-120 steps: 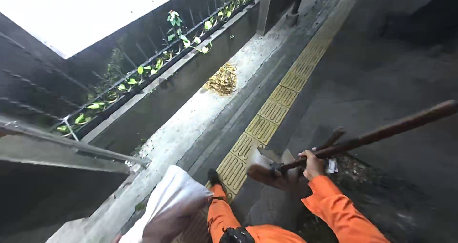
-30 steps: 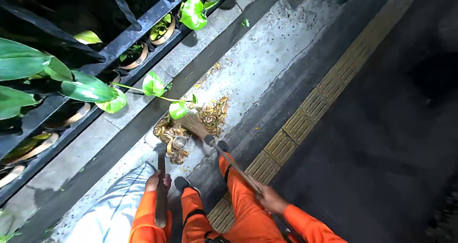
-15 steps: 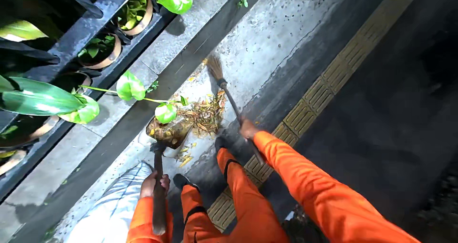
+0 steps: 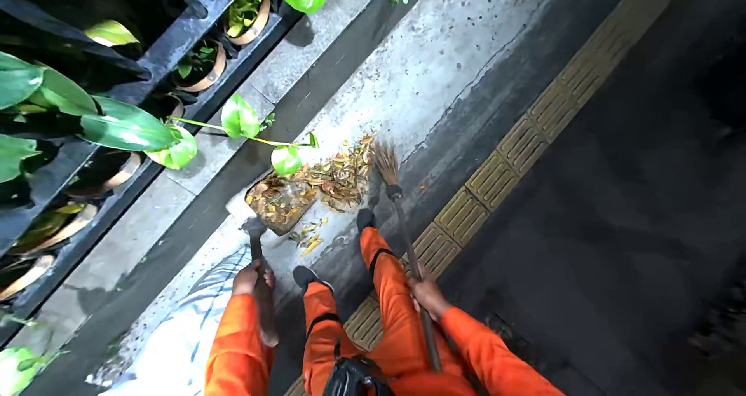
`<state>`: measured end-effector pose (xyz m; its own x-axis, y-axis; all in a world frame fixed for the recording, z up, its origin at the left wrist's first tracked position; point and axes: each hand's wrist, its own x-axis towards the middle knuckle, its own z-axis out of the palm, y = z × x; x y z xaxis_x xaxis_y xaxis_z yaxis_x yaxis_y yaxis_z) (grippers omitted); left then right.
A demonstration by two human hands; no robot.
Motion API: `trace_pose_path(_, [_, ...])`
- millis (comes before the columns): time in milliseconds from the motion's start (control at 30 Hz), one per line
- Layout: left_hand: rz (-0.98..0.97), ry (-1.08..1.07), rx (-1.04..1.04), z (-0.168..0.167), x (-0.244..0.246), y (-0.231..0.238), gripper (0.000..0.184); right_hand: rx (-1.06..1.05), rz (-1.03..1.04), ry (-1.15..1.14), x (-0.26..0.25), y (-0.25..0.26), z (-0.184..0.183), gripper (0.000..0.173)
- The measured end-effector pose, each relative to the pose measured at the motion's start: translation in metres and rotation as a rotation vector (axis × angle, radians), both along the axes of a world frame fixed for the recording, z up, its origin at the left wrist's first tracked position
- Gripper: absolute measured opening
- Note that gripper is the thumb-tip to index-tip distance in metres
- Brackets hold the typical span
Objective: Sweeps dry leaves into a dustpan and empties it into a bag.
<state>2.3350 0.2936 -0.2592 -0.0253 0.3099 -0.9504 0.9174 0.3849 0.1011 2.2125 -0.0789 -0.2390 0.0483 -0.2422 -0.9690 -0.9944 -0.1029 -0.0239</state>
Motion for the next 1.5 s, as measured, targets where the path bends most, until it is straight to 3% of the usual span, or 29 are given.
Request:
trace_pose_path(67, [-0.244, 0.029, 0.085, -0.005, 0.003, -0.019, 0.024, 0.024, -0.02, 0.022, 0.006, 0.024, -0.023, 0.062])
trace_pose_path(133, [-0.34, 0.018, 0.097, -0.014, 0.003, -0.03, 0.025, 0.112, 0.016, 0.053, 0.007, 0.058, -0.03, 0.06])
trace_pose_path(300, [-0.039, -0.041, 0.04, -0.017, -0.003, -0.024, 0.018, 0.329, 0.2, 0.119, -0.002, 0.112, -0.02, 0.079])
trace_pose_path(433, [0.137, -0.06, -0.038, -0.015, 0.002, -0.005, 0.02, 0.384, 0.257, 0.033, -0.009, 0.086, 0.005, 0.078])
trace_pose_path(567, [0.247, -0.037, -0.116, -0.025, 0.011, 0.002, 0.025, 0.123, 0.184, -0.07, -0.02, 0.035, 0.024, 0.075])
trace_pose_path(700, [0.296, -0.02, -0.15, -0.032, 0.014, -0.001, 0.026, -0.089, 0.068, -0.102, 0.048, -0.002, -0.036, 0.07])
trace_pose_path(767, [0.306, -0.034, -0.148, -0.036, 0.012, 0.0, 0.024, -0.099, 0.088, -0.068, 0.081, 0.003, -0.072, 0.065])
trace_pose_path(867, [0.317, -0.035, -0.138, -0.037, 0.014, 0.001, 0.025, -0.03, 0.284, -0.003, 0.088, 0.057, -0.088, 0.069])
trace_pose_path(1000, [0.303, -0.027, -0.146, -0.034, 0.012, 0.0, 0.03, 0.084, 0.679, 0.121, 0.068, 0.116, -0.063, 0.083])
trace_pose_path(1133, [0.432, -0.013, -0.211, -0.042, -0.006, 0.015, 0.033, 0.179, 0.775, 0.068, 0.044, 0.094, -0.03, 0.08])
trace_pose_path(1233, [0.522, -0.047, -0.273, -0.04, -0.032, 0.036, 0.034, 0.092, 0.742, -0.014, 0.035, 0.066, -0.007, 0.08])
trace_pose_path(1300, [0.451, -0.011, -0.295, -0.024, -0.057, 0.046, 0.035, 0.007, 0.72, -0.083, 0.047, 0.065, -0.014, 0.081])
trace_pose_path(1367, [0.334, 0.044, -0.302, 0.002, -0.075, 0.051, 0.032, -0.031, 0.752, -0.089, 0.088, 0.074, -0.045, 0.081])
trace_pose_path(1433, [0.273, 0.056, -0.321, 0.017, -0.092, 0.049, 0.029, -0.019, 0.904, -0.036, 0.12, 0.092, -0.072, 0.082])
trace_pose_path(1500, [0.231, 0.0, -0.358, 0.012, -0.102, 0.047, 0.023, 0.016, 1.112, 0.052, 0.119, 0.114, -0.075, 0.089])
